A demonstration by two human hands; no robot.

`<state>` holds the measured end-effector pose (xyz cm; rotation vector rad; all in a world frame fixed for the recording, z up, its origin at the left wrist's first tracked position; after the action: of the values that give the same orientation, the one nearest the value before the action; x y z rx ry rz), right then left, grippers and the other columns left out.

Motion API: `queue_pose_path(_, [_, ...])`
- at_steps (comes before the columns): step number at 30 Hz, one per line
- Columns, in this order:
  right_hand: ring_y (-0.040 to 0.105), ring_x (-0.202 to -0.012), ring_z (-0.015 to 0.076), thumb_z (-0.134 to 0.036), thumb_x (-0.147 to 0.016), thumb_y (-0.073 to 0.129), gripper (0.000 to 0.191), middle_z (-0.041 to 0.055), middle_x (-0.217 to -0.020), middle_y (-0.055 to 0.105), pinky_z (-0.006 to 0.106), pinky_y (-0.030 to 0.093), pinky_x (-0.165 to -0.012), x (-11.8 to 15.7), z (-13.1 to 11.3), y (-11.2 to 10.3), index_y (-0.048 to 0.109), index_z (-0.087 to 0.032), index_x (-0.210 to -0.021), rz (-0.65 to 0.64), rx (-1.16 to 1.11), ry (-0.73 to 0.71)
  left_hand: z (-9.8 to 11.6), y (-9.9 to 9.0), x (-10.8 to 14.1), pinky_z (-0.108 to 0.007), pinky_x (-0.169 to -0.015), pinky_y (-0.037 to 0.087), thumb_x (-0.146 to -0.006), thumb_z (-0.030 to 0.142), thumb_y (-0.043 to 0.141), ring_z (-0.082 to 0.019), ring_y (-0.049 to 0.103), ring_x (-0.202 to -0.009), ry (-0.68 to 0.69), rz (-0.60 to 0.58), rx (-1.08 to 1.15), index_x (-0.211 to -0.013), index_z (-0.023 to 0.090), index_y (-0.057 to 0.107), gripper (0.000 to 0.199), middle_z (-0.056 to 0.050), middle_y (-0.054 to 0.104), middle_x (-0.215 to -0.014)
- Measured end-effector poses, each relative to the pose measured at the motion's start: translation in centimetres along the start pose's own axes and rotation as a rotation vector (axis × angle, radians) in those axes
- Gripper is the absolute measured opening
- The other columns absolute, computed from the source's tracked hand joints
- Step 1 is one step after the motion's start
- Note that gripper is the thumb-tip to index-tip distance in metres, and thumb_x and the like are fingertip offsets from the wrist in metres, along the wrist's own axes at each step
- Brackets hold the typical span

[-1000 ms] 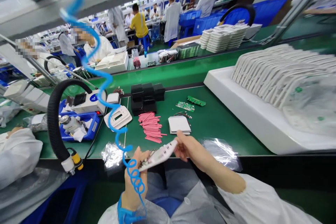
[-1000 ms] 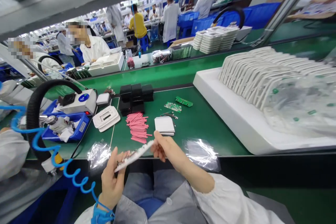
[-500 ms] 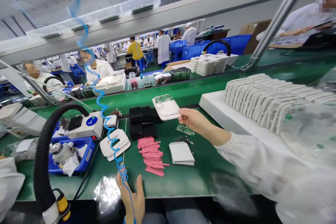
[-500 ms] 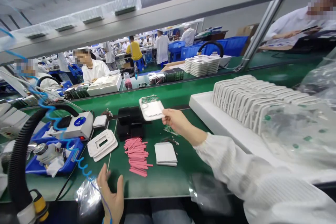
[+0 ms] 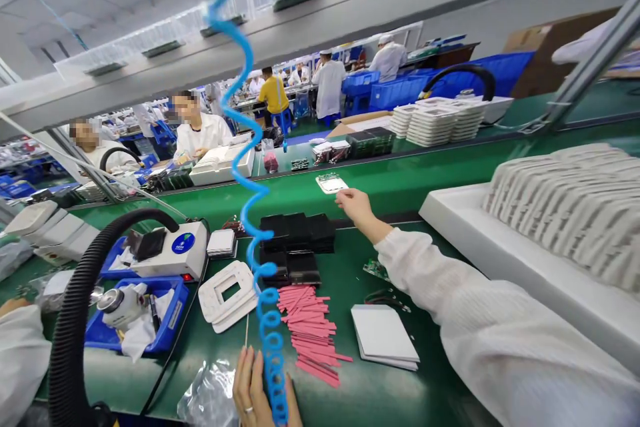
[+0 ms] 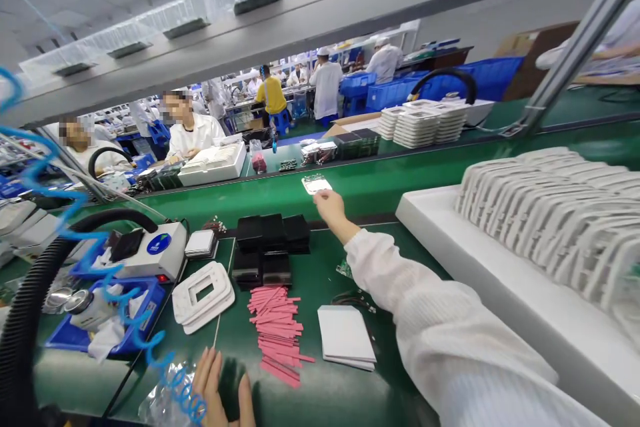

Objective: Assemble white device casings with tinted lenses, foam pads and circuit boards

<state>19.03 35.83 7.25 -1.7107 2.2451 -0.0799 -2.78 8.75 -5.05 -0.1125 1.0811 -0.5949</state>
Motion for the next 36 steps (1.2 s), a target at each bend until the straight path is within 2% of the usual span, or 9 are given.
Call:
queue_pose_path(4, [0.062,-0.078,0.0197,-0.037,-0.08,0.061,0.025,0.0056,-0.078,0.068,0.033,0.048,-0.075,5.7,0.5,1.1,0.065,-0.013,-0.079,-0.289,0.217,-0.269,0.6,-0.6,-0.6,-0.051,-0.096,0.037,-0.077,0.012,0.059,-0.032,0.047,-0.116,0.019,-0.066,-0.004,-0.126,0.018,0.046,0.051,-0.016,0.053,-0.117])
queue_pose_path(7, [0.06,-0.098,0.0274,-0.031,-0.06,0.078,0.038,0.0116,-0.103,0.069,0.037,0.046,-0.086,10.3,0.7,2.0,0.068,-0.015,-0.093,-0.574,0.42,-0.492,0.7,-1.3,-0.9,-0.05,-0.095,0.037,-0.077,0.013,0.059,-0.032,0.047,-0.117,0.065,-0.125,0.003,-0.124,0.015,0.045,0.049,-0.016,0.053,-0.116])
queue_pose_path(12, [0.054,-0.113,0.0302,-0.012,-0.073,0.064,0.031,0.0203,-0.12,0.059,0.041,0.04,-0.094,12.8,0.8,2.8,0.063,-0.009,-0.104,-0.731,0.706,-0.667,0.5,-2.2,-1.2,-0.049,-0.098,0.036,-0.079,0.017,0.057,-0.029,0.043,-0.12,-0.055,-0.193,0.151,-0.121,0.016,0.047,0.043,-0.015,0.052,-0.119])
queue_pose_path(20, [0.063,-0.085,0.0249,-0.006,-0.087,0.041,0.019,0.0188,-0.091,0.067,0.034,0.044,-0.074,13.9,-1.7,2.5,0.06,-0.007,-0.093,-0.629,0.889,-0.768,2.7,-4.4,-2.0,-0.043,-0.102,0.034,-0.078,0.039,0.062,-0.026,0.05,-0.116,-0.918,-0.384,0.826,-0.117,0.018,0.054,0.044,-0.012,0.054,-0.123])
queue_pose_path(24, [0.062,-0.081,0.021,-0.007,-0.087,0.041,0.021,0.0134,-0.089,0.067,0.031,0.045,-0.071,20.7,-3.1,1.6,0.058,-0.01,-0.097,-0.613,0.82,-0.866,4.6,-5.2,-2.6,-0.042,-0.095,0.042,-0.077,0.052,0.06,-0.027,0.056,-0.111,-1.328,-0.546,1.4,-0.133,0.022,0.041,0.066,-0.014,0.059,-0.118])
queue_pose_path(26, [0.062,-0.083,0.019,-0.014,-0.088,0.043,0.019,0.0109,-0.091,0.068,0.03,0.047,-0.071,25.1,-3.1,1.1,0.059,-0.013,-0.099,-0.639,0.729,-0.952,5.1,-5.5,-2.5,-0.039,-0.089,0.046,-0.077,0.055,0.057,-0.023,0.06,-0.103,-1.426,-0.584,1.568,-0.135,0.025,0.039,0.067,-0.012,0.063,-0.114])
queue_pose_path(28, [0.061,-0.094,0.0228,-0.012,-0.088,0.04,0.027,0.0163,-0.101,0.067,0.036,0.049,-0.076,28.6,-2.7,0.5,0.056,-0.009,-0.109,-0.493,0.499,-1.085,5.2,-5.7,-2.1,-0.032,-0.082,0.049,-0.078,0.051,0.059,-0.018,0.063,-0.095,-1.473,-0.573,1.633,-0.132,0.029,0.044,0.06,-0.007,0.065,-0.111])
queue_pose_path(30, [0.061,-0.099,0.0243,-0.014,-0.087,0.044,0.03,0.0158,-0.106,0.067,0.04,0.05,-0.08,30.6,-2.1,-0.1,0.056,-0.012,-0.114,-0.46,0.309,-1.001,5.0,-6.1,-1.4,-0.026,-0.077,0.05,-0.077,0.043,0.064,-0.015,0.063,-0.092,-1.471,-0.565,1.617,-0.128,0.032,0.049,0.055,-0.003,0.067,-0.109])
queue_pose_path(36, [0.061,-0.102,0.0257,-0.034,-0.077,0.061,0.04,0.0119,-0.112,0.065,0.042,0.049,-0.086,31.3,-0.9,-0.7,0.058,-0.018,-0.114,-0.546,-0.139,-0.038,5.2,-7.5,0.4,-0.039,-0.088,0.048,-0.07,0.029,0.073,-0.025,0.06,-0.105,-1.143,-0.778,1.454,-0.125,0.031,0.054,0.058,-0.008,0.064,-0.116])
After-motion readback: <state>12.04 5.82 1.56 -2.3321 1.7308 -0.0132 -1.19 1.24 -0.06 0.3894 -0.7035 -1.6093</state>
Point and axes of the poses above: each hand's wrist, its own x-axis away from the middle knuckle, its own y-axis out of the palm, z = x × y, the point moved 1 cm from there along -x, towards the middle knuckle
